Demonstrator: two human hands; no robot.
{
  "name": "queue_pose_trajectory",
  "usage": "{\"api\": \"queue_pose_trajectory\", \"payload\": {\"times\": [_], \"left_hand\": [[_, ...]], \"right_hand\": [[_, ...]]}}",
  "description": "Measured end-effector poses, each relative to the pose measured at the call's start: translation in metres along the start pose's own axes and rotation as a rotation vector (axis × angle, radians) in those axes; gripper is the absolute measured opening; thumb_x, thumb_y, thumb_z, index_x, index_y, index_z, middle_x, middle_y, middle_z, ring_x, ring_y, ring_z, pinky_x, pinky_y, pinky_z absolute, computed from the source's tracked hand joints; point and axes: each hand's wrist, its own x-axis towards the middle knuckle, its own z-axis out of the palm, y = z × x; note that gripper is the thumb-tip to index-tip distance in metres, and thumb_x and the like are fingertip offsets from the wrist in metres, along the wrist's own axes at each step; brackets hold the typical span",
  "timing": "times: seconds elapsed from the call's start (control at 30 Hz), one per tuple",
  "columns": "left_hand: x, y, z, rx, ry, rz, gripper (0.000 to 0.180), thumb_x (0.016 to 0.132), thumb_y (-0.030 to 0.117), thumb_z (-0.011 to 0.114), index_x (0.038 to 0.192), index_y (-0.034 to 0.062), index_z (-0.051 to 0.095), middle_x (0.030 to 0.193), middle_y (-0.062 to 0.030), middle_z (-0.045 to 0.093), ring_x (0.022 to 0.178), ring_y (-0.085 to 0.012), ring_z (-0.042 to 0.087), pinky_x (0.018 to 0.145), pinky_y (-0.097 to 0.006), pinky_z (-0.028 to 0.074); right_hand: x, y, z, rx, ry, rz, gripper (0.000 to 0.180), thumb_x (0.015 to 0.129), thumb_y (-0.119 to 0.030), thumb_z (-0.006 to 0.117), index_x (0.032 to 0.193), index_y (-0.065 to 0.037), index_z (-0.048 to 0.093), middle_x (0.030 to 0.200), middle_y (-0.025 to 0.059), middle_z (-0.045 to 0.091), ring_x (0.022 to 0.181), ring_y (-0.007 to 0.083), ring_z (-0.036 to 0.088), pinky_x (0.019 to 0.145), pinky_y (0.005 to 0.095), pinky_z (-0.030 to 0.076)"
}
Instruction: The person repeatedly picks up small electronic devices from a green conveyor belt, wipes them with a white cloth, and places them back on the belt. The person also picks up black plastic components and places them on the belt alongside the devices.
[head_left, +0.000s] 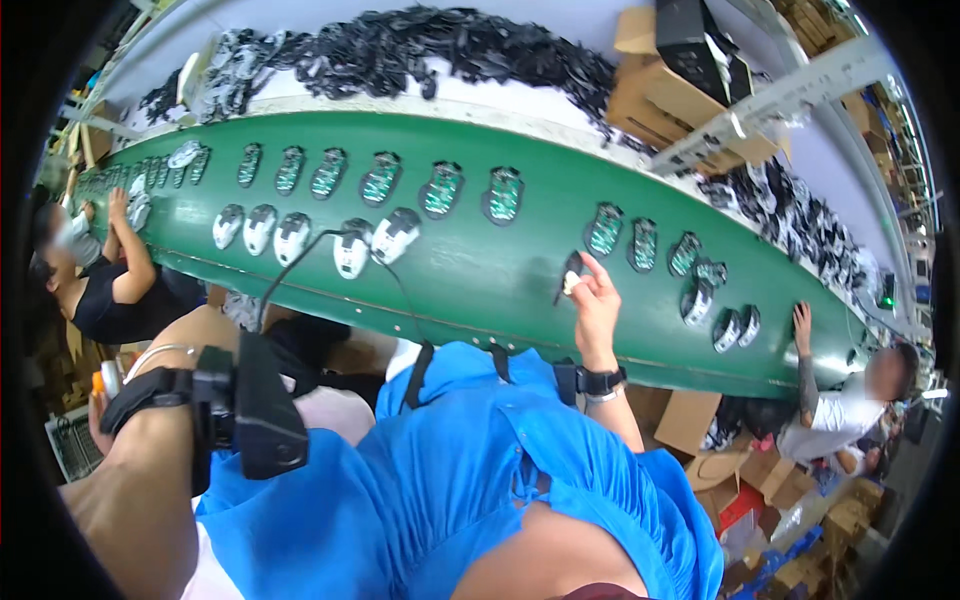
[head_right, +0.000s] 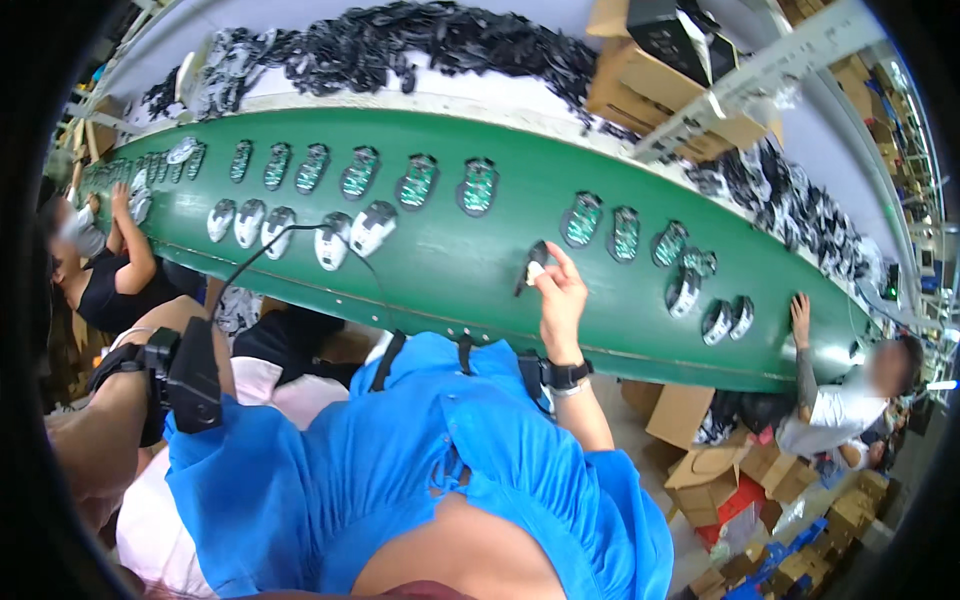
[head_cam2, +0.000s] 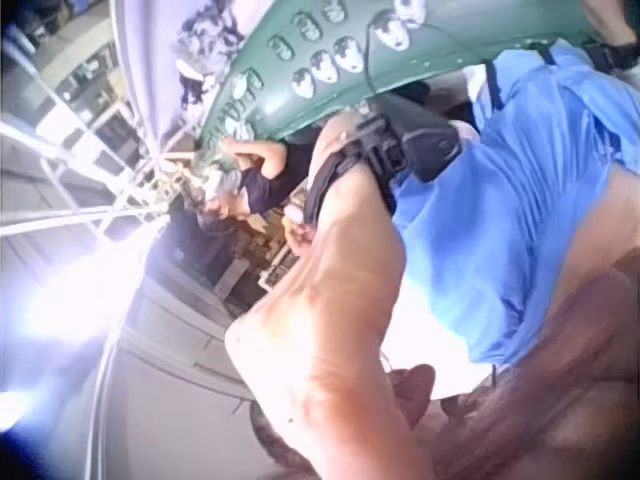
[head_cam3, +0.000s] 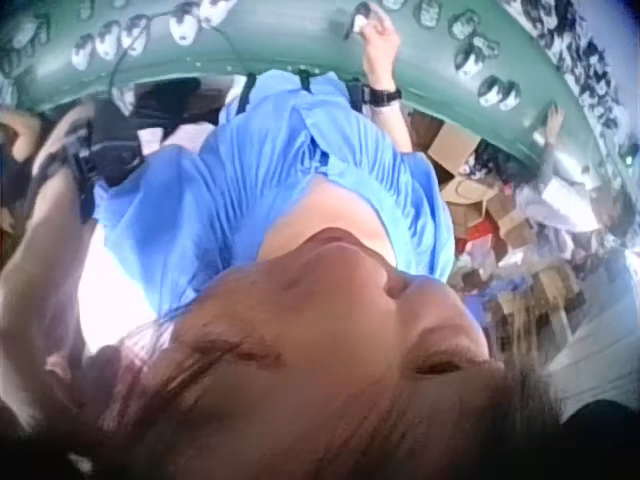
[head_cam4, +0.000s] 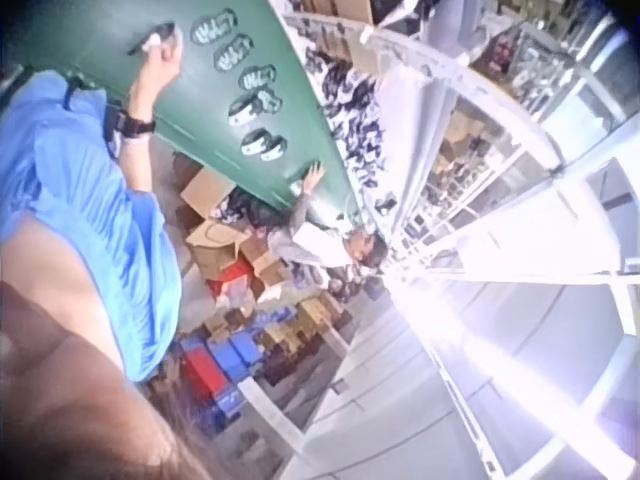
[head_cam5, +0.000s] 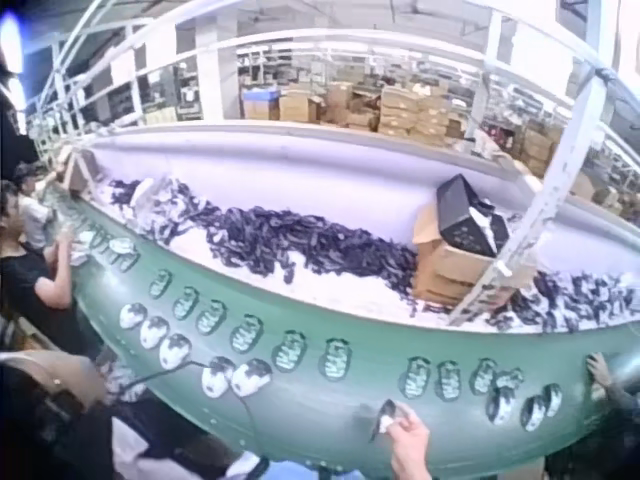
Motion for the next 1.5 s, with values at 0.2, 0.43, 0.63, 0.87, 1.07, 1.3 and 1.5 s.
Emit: {"api": "queue_pose_trajectory", "payload": {"times": [0.2,0.43,0.63,0.87,1.07,1.3,1.5], "left_hand": [[-0.117,-0.016,0.158,0.7,-0.54,-0.456,0.038,0.091,0.02,0.046,0.125,0.002,0.049,0.131,-0.0147,0.05,0.125,-0.0242,0.044,0.106,-0.039,0.034],[-0.169,-0.029,0.221,1.029,-0.903,-0.514,0.04,0.091,0.02,0.046,0.127,0.0015,0.05,0.132,-0.0151,0.049,0.124,-0.0237,0.044,0.105,-0.039,0.034],[-0.061,-0.027,0.078,0.691,-0.354,-0.642,0.034,0.091,0.02,0.048,0.119,0.0014,0.053,0.123,-0.0151,0.053,0.114,-0.024,0.049,0.099,-0.041,0.038],[0.044,0.01,-0.037,-0.066,0.268,-0.225,0.029,0.09,0.02,0.05,0.111,0.0013,0.058,0.112,-0.0151,0.057,0.102,-0.0243,0.055,0.091,-0.044,0.043],[0.097,0.051,-0.047,-0.406,0.414,0.436,0.025,0.09,0.02,0.052,0.103,0.0012,0.061,0.103,-0.0151,0.06,0.092,-0.0245,0.06,0.085,-0.047,0.048],[0.102,0.016,0.007,-0.785,1.077,0.56,0.022,0.087,0.017,0.056,0.098,0.0002,0.063,0.092,-0.0135,0.063,0.08,-0.0229,0.063,0.077,-0.044,0.051],[0.122,-0.062,0.142,-1.444,1.805,-0.86,0.025,0.087,0.007,0.056,0.11,-0.0017,0.059,0.092,-0.0078,0.064,0.08,-0.0132,0.059,0.073,-0.024,0.048]], "right_hand": [[0.007,0.001,-0.001,-0.07,-0.112,0.025,0.048,0.08,0.007,0.06,0.127,0.0,0.054,0.075,-0.003,0.06,0.069,0.005,0.055,0.066,0.0193,0.044],[0.008,0.017,0.005,-0.232,-0.271,0.059,0.045,0.079,0.002,0.065,0.123,-0.001,0.057,0.072,-0.0061,0.057,0.064,0.0014,0.051,0.06,0.0178,0.04],[0.009,0.014,0.027,-0.239,-0.357,0.056,0.046,0.077,0.0,0.066,0.123,-0.002,0.058,0.072,-0.0056,0.058,0.065,0.0019,0.051,0.061,0.0186,0.041],[0.011,0.026,0.026,-0.379,-0.421,0.033,0.047,0.076,-0.002,0.068,0.122,-0.004,0.059,0.073,-0.0049,0.058,0.066,0.0037,0.051,0.065,0.0216,0.043],[0.012,0.044,0.028,-0.386,-0.394,0.075,0.046,0.075,-0.002,0.07,0.12,-0.005,0.062,0.072,-0.0057,0.057,0.066,0.0033,0.051,0.065,0.0209,0.043],[0.019,0.029,0.045,-0.39,-0.284,0.048,0.046,0.078,0.002,0.066,0.122,-0.003,0.059,0.07,-0.0053,0.055,0.064,0.0044,0.053,0.06,0.0203,0.043],[0.036,0.033,0.039,-0.558,-0.279,-0.093,0.05,0.078,-0.002,0.065,0.127,-0.005,0.056,0.065,-0.0046,0.052,0.061,0.0056,0.049,0.057,0.0226,0.042]]}}
